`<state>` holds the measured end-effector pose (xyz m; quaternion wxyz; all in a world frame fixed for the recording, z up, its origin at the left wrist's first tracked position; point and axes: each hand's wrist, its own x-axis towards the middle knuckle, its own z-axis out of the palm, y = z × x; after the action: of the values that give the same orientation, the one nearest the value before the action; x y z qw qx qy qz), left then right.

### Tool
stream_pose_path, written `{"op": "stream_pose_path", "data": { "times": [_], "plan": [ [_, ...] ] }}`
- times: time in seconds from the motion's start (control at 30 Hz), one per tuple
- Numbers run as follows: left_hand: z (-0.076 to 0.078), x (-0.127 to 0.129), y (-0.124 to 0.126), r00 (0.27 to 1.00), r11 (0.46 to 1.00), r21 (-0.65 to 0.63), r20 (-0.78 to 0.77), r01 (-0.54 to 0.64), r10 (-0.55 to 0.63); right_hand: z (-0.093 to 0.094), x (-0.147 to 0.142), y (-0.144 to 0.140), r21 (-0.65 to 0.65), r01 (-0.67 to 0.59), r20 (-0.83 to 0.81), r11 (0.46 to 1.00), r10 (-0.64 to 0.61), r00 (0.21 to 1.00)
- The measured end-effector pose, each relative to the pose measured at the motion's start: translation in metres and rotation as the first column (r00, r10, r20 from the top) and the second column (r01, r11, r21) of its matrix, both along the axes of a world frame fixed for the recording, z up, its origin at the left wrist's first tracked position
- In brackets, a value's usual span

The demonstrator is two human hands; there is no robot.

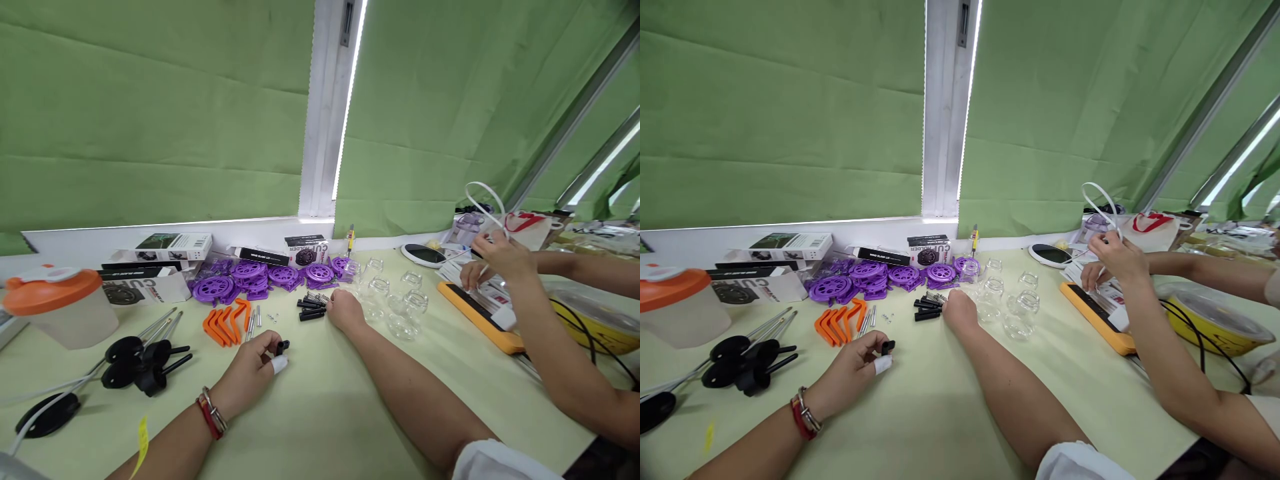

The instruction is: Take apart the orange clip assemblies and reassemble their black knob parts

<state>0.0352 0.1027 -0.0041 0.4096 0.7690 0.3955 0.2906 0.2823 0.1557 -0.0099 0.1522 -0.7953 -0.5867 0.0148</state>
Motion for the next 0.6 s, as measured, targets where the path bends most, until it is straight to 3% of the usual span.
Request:
{"op": "stream_pose_path", "data": {
  "times": [0.6],
  "plan": [
    [0.0006,-0.0002,0.0001,1.000,1.000,0.005,0.002,0.009,-0.009,-0.0005,-0.0002,-0.0016,0.042,-0.006,0.014,0.999,0.005,1.000]
  ]
}}
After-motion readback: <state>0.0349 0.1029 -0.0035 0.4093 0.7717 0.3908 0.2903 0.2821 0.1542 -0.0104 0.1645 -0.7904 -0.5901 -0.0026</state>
